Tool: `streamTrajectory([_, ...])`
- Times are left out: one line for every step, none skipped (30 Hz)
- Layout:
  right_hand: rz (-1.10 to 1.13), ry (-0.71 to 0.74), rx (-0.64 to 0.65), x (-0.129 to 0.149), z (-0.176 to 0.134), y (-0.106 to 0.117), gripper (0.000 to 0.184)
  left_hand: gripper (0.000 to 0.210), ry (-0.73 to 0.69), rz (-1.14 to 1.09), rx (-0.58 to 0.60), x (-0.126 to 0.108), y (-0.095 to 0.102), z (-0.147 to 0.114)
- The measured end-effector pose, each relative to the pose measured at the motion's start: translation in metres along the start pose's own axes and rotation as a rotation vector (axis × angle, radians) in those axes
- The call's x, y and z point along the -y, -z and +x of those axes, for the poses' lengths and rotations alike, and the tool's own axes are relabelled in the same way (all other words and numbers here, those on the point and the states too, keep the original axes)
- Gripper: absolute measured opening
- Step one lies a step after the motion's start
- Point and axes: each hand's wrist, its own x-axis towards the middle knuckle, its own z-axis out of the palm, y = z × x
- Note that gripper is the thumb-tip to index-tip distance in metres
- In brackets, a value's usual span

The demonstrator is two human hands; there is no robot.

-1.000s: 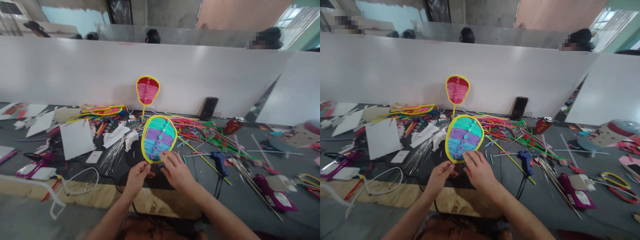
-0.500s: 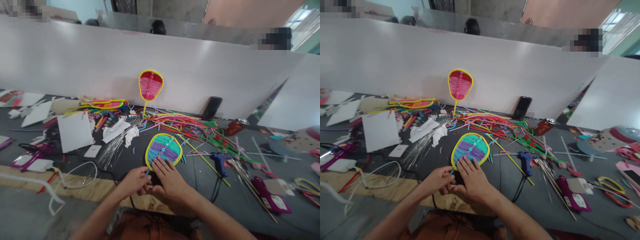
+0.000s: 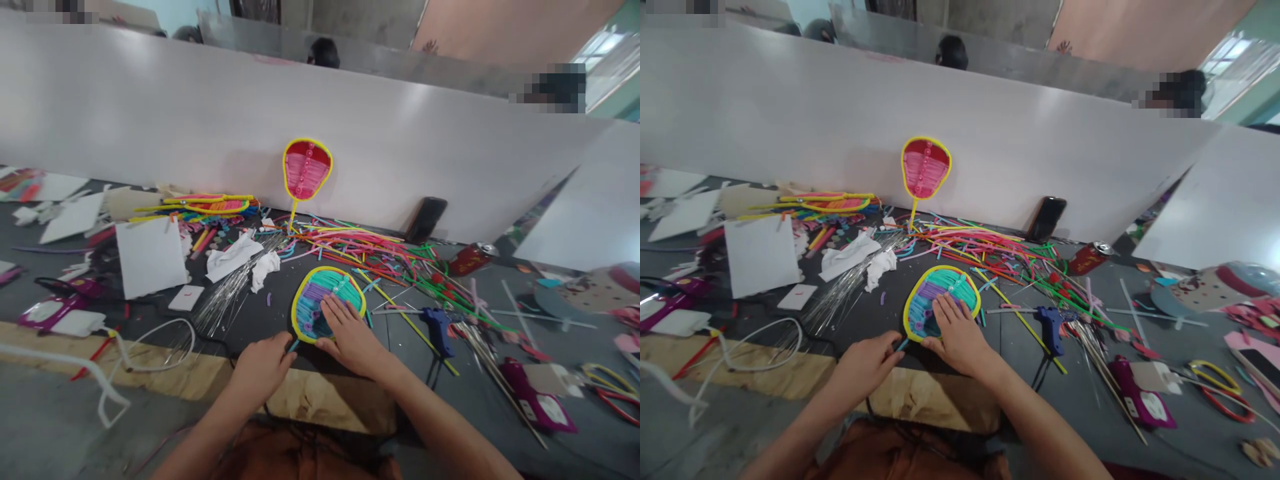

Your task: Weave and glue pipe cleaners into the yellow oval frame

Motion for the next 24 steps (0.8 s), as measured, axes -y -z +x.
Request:
streamTrajectory([-0.004, 0.007, 0.002, -0.001, 0.001, -0.003, 0.07, 0.019, 0.006, 0.082, -0.003, -0.001, 0.001, -0.002])
streamTrajectory([-0.009, 0.016, 0.002, -0.002, 0.001, -0.006, 0.07, 0.017, 0.006, 0.138, 0.002, -0.002, 0.002, -0.003])
streamTrajectory([-0.014, 0.024, 0.001, -0.002, 0.001, -0.009, 0.07, 0.017, 0.0, 0.171, 0.005, -0.003, 0.002, -0.004])
streamTrajectory([-0.017, 0.029, 0.0, -0.002, 0.0, -0.011, 0.071, 0.016, -0.006, 0.189, 0.005, -0.003, 0.001, -0.005])
streamTrajectory([-0.018, 0.033, 0.001, -0.002, -0.001, -0.012, 0.071, 0.016, -0.011, 0.195, 0.004, -0.002, 0.0, -0.005])
streamTrajectory([-0.016, 0.035, 0.003, -0.002, -0.001, -0.012, 0.071, 0.016, -0.013, 0.193, 0.002, -0.002, -0.002, -0.005])
streamTrajectory([-0.012, 0.033, 0.005, -0.003, -0.001, -0.011, 0.071, 0.017, -0.015, 0.187, -0.001, -0.002, -0.002, -0.005])
streamTrajectory([-0.01, 0.023, 0.006, -0.005, -0.001, -0.008, 0.07, 0.017, -0.018, 0.18, -0.003, -0.002, -0.003, -0.005])
streamTrajectory([-0.011, 0.004, 0.003, -0.007, 0.001, -0.005, 0.068, 0.018, -0.02, 0.173, -0.005, -0.002, -0.003, -0.004])
streamTrajectory([-0.018, -0.025, -0.005, -0.011, 0.003, -0.002, 0.067, 0.018, -0.02, 0.167, -0.004, -0.003, -0.003, -0.004])
streamTrajectory([-0.031, -0.061, -0.016, -0.016, 0.006, 0.001, 0.065, 0.019, -0.021, 0.162, -0.002, -0.003, -0.002, -0.004])
streamTrajectory([-0.045, -0.103, -0.03, -0.021, 0.009, 0.004, 0.064, 0.018, -0.02, 0.159, 0.003, -0.004, -0.001, -0.004])
streamTrajectory([-0.06, -0.143, -0.042, -0.028, 0.013, 0.006, 0.062, 0.018, -0.018, 0.157, 0.007, -0.005, -0.001, -0.004])
streamTrajectory([-0.074, -0.178, -0.056, -0.034, 0.016, 0.007, 0.061, 0.018, -0.016, 0.158, 0.008, -0.006, -0.001, -0.004])
streamTrajectory([-0.086, -0.205, -0.069, -0.041, 0.02, 0.006, 0.059, 0.017, -0.016, 0.161, 0.006, -0.006, -0.001, -0.005])
streamTrajectory([-0.097, -0.226, -0.078, -0.047, 0.023, 0.005, 0.057, 0.017, -0.016, 0.166, 0.003, -0.007, -0.002, -0.005])
streamTrajectory([-0.108, -0.238, -0.079, -0.052, 0.026, 0.003, 0.056, 0.016, -0.017, 0.174, 0.0, -0.007, -0.002, -0.005])
streamTrajectory([-0.117, -0.242, -0.072, -0.057, 0.028, 0.001, 0.055, 0.017, -0.017, 0.183, -0.004, -0.007, -0.003, -0.005])
streamTrajectory([-0.125, -0.243, -0.06, -0.06, 0.029, -0.001, 0.054, 0.017, -0.018, 0.192, -0.006, -0.008, -0.004, -0.005])
streamTrajectory([-0.13, -0.242, -0.046, -0.062, 0.03, -0.003, 0.053, 0.018, -0.019, 0.2, -0.007, -0.008, -0.004, -0.005])
streamTrajectory([-0.132, -0.239, -0.035, -0.063, 0.03, -0.005, 0.053, 0.019, -0.017, 0.208, -0.007, -0.009, -0.005, -0.005])
streamTrajectory([-0.131, -0.238, -0.034, -0.063, 0.03, -0.005, 0.054, 0.019, -0.014, 0.214, -0.007, -0.009, -0.005, -0.004])
streamTrajectory([-0.127, -0.241, -0.043, -0.063, 0.029, -0.004, 0.054, 0.02, -0.011, 0.22, -0.002, -0.009, -0.005, -0.004])
streamTrajectory([-0.121, -0.248, -0.062, -0.063, 0.027, -0.001, 0.054, 0.021, -0.008, 0.225, 0.004, -0.01, -0.004, -0.004])
